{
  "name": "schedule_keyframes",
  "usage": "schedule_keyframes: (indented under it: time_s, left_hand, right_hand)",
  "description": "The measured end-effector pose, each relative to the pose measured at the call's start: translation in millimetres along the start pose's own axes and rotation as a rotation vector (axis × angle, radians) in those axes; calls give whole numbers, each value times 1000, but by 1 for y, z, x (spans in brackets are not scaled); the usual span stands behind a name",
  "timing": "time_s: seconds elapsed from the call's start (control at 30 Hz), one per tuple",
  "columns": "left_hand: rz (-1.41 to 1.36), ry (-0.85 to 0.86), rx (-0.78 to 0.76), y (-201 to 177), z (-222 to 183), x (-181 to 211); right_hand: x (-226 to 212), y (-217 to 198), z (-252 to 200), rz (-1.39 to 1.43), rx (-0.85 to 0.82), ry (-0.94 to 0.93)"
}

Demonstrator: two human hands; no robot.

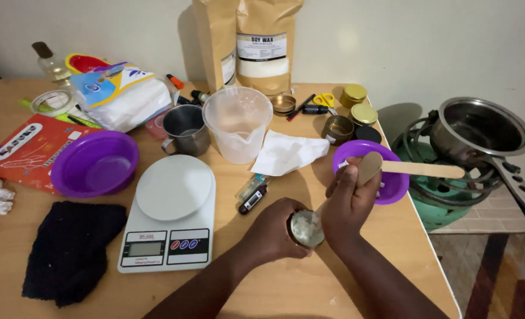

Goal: Scraping wax flakes from a small metal container into a purple bowl using a wooden stick on a workspace.

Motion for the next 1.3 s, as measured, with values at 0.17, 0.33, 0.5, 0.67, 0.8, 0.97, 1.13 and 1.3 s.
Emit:
schedule_keyframes:
  time_s: [0.17, 0.33, 0.5, 0.67, 0.8, 0.97, 1.13, 1.3]
  left_hand:
    - [-96, -19, -124, -1, -2, 4]
    - [-226, 243, -134, 0, -6, -2]
    - [-323, 226, -122, 13, -1, -20]
    - [-162, 191, 83, 7, 6, -21]
    - [-63, 69, 205, -4, 9, -26]
    - [-78, -28, 135, -16, 7, -12]
    - [-22, -33, 149, -15, 7, -14]
    - [-35, 154, 393, -15, 9, -14]
  right_hand:
    - [4, 7, -1, 145, -117, 35]
    - [34, 13, 4, 312, -196, 197]
    - [48, 26, 0, 405, -278, 544]
    - [62, 20, 6, 308, -176, 611]
    - [56, 20, 8, 178, -152, 627]
    - [66, 16, 17, 170, -124, 678]
    - [60, 8, 20, 90, -21, 693]
    - [55, -10, 46, 33, 108, 437]
Point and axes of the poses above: each hand's wrist, its own z-axis towards the middle knuckle, its own y-axis out of the palm, x = y × z, the point moved 7 cm from there along z, towards the middle knuckle, and after that the axes turned 15 degrees about x, right-handed, at the moved point
